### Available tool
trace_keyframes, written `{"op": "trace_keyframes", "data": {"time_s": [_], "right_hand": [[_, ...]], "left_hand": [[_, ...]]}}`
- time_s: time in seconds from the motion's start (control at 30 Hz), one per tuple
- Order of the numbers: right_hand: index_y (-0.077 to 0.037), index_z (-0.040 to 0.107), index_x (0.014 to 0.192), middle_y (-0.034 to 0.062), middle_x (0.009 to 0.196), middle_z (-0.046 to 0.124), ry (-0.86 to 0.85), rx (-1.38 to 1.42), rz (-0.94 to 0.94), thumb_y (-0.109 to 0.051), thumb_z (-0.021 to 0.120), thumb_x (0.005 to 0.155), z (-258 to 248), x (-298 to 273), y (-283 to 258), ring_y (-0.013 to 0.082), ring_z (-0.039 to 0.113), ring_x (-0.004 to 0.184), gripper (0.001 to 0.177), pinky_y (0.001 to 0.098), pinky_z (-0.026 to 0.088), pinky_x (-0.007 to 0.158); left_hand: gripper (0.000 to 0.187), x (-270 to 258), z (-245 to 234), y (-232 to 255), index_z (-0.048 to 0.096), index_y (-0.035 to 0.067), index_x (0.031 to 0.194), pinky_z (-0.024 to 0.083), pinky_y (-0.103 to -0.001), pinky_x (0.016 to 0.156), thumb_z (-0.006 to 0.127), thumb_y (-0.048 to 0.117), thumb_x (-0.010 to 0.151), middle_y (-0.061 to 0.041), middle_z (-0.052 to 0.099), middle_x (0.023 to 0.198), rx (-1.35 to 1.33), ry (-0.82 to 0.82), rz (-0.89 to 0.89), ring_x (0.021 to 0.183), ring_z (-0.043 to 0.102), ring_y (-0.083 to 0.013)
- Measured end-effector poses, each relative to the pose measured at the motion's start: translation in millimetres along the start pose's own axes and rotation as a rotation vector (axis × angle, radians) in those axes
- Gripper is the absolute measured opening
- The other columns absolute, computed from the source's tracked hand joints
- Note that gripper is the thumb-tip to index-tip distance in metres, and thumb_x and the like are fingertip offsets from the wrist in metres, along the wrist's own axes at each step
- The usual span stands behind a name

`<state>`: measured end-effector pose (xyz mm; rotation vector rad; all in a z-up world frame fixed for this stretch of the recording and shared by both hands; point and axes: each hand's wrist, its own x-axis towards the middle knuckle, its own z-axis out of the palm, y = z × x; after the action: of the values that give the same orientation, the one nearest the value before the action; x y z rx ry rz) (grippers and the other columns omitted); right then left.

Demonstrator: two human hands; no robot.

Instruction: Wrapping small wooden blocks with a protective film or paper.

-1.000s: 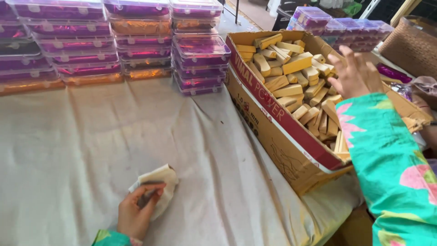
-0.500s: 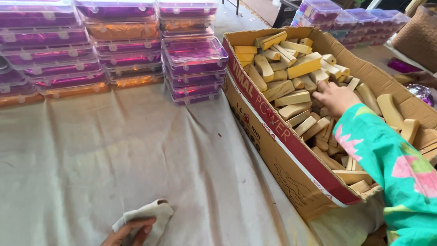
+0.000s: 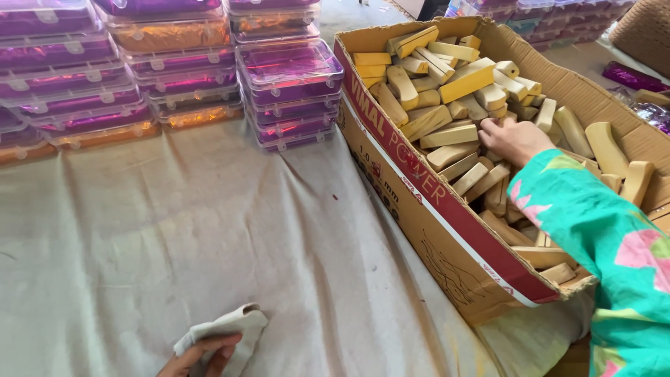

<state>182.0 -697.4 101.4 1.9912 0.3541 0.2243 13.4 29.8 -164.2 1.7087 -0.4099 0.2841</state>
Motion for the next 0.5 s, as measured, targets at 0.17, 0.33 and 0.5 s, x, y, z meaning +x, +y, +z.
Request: {"op": "trace_keyframes", "data": {"time_s": [0.17,0.33,0.5], "right_hand": [[-0.020,0.069,0.114,0.0028,0.119,0.058,-0.078,0.313,0.082,-0.016,0.069,0.084,-66,1,22,0.0234,0.070,0.094,0.031,0.0349,0.063,0.066],[-0.014,0.069,0.113,0.0061,0.112,0.062,0.074,0.408,0.348,-0.053,0.082,0.074,-117,-8,39,0.0255,0.071,0.096,0.057,0.0407,0.062,0.074],[-0.013,0.069,0.114,0.0034,0.114,0.064,0.172,0.269,0.424,-0.056,0.081,0.081,-126,-27,50,0.0227,0.070,0.101,0.055,0.0385,0.060,0.076]], "left_hand": [[0.026,40,13,43,0.084,0.006,0.092,0.057,-0.032,0.097,0.074,-0.013,0.077,-0.009,0.083,0.093,0.117,0.029,-0.327,0.097,0.078,-0.0225],[0.023,52,10,83,0.083,0.006,0.098,0.052,-0.029,0.095,0.074,-0.006,0.081,-0.008,0.082,0.100,0.069,-0.041,-0.248,0.103,0.073,-0.0172],[0.019,59,16,114,0.081,0.007,0.102,0.055,-0.027,0.087,0.070,0.000,0.087,-0.005,0.082,0.096,0.053,-0.026,-0.224,0.093,0.073,-0.0130]]}}
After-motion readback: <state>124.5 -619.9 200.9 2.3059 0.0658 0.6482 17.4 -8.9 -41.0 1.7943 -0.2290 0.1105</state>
